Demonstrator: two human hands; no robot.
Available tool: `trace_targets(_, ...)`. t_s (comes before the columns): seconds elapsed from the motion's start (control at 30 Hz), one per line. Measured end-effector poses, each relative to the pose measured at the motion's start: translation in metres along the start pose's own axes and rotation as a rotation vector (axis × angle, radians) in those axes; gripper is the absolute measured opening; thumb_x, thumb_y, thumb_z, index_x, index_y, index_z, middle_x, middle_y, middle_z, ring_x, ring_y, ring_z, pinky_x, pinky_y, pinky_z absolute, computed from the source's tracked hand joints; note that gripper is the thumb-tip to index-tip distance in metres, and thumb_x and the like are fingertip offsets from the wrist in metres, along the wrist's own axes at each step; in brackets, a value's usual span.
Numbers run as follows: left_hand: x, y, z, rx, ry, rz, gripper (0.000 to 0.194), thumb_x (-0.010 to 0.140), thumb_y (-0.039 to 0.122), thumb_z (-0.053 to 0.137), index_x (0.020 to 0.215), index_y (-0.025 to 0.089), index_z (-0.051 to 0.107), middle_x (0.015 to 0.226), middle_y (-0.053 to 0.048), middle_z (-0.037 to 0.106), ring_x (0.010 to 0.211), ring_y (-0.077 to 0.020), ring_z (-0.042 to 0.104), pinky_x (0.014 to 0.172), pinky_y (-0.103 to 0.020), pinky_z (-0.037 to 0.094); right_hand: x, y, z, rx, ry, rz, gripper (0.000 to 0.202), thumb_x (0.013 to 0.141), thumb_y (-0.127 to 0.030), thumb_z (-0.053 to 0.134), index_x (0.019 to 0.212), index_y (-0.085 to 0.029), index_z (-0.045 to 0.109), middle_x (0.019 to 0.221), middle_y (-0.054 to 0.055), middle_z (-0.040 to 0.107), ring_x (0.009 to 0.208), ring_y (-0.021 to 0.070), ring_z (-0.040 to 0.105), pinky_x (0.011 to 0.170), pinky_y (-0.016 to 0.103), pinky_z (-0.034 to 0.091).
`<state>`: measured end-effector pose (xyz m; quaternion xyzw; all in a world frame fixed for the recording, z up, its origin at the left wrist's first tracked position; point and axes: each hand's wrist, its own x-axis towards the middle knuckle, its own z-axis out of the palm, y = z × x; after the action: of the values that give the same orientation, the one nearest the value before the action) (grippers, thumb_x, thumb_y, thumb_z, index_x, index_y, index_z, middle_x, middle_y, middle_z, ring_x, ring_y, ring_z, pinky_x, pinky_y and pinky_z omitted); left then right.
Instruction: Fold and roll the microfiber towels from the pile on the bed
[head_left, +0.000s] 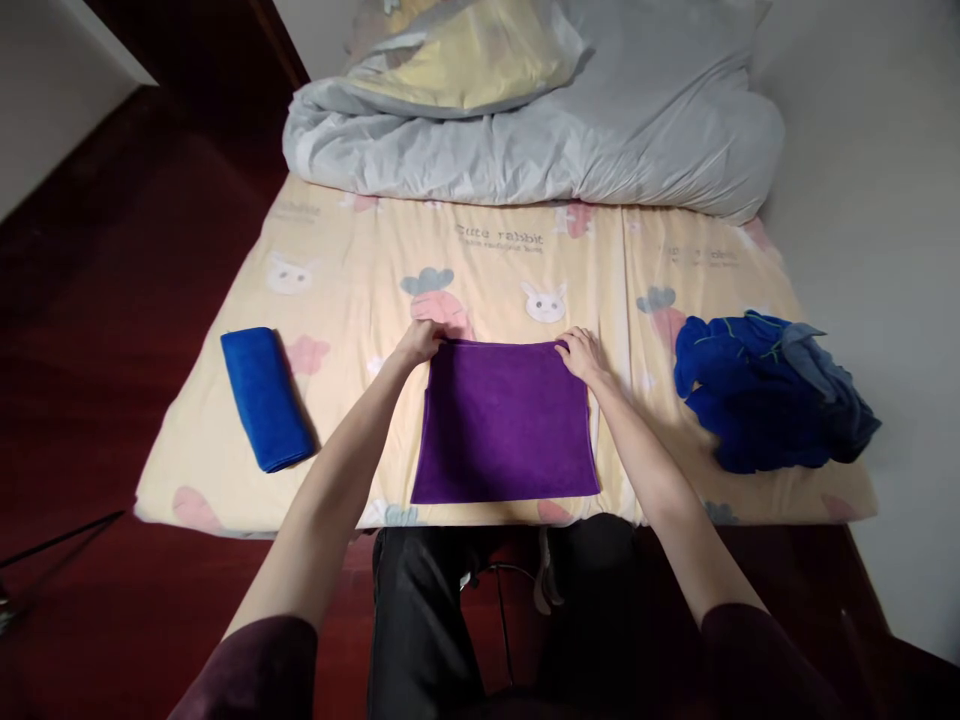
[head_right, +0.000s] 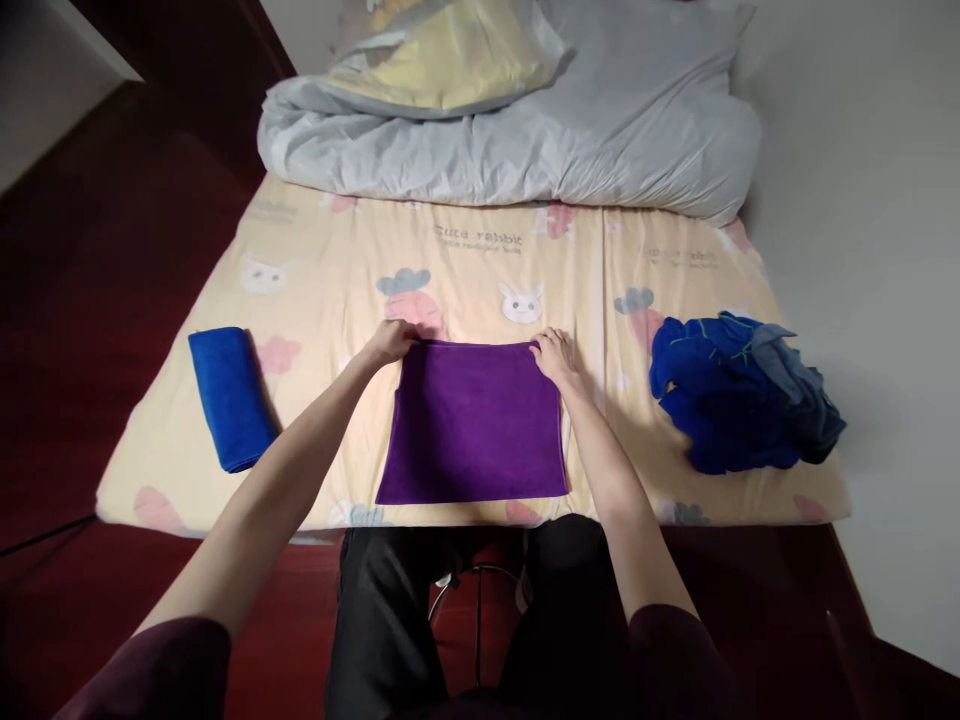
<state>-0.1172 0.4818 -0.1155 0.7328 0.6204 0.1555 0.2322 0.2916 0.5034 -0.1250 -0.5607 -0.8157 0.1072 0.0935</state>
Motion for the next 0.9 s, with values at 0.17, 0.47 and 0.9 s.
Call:
trace_targets(0.17, -0.005, 0.01, 0.011, 0.124, 0.237, -0.165, 0.026, 0.089, 0.021, 0.059, 0.103, 0.014, 0.079, 0.108, -0.017, 0.074, 0.102, -0.0293, 0.065, 0.093, -0.04, 0.053, -0.003, -0.001, 0.006, 0.048, 0.077, 0.036, 0.02, 0.104, -0.024, 0.061, 0.111, -0.02, 0.078, 0.118, 0.014, 0.07, 0.118, 0.0317, 0.058, 0.109, 0.046, 0.043)
trace_targets(0.47, -0.033, 0.015, 0.024, 0.08, 0.116, 0.045, 0.033, 0.101, 0.027, 0.051, 0.113, 0.015, 0.079, 0.114, -0.015, 0.071, 0.115, -0.0301, 0.063, 0.11, -0.043, 0.05, 0.003, 0.019, 0.008, 0.199, 0.123, 0.157, 0.022, 0.098, -0.014, 0.058, 0.102, -0.016, 0.079, 0.109, 0.014, 0.072, 0.111, 0.03, 0.061, 0.109, 0.044, 0.045)
trace_targets(0.9, -0.069, 0.055, 0.067, 0.07, 0.201, 0.002, 0.065, 0.106, 0.046, 0.044, 0.164, 0.016, 0.045, 0.175, -0.014, 0.034, 0.166, -0.0347, 0.021, 0.136, -0.058, 0.014, -0.058, -0.052, 0.02, 0.153, 0.012, -0.026, 0.06, 0.112, -0.05, 0.039, 0.165, -0.023, 0.048, 0.174, 0.007, 0.038, 0.166, 0.0295, 0.024, 0.138, 0.058, 0.015)
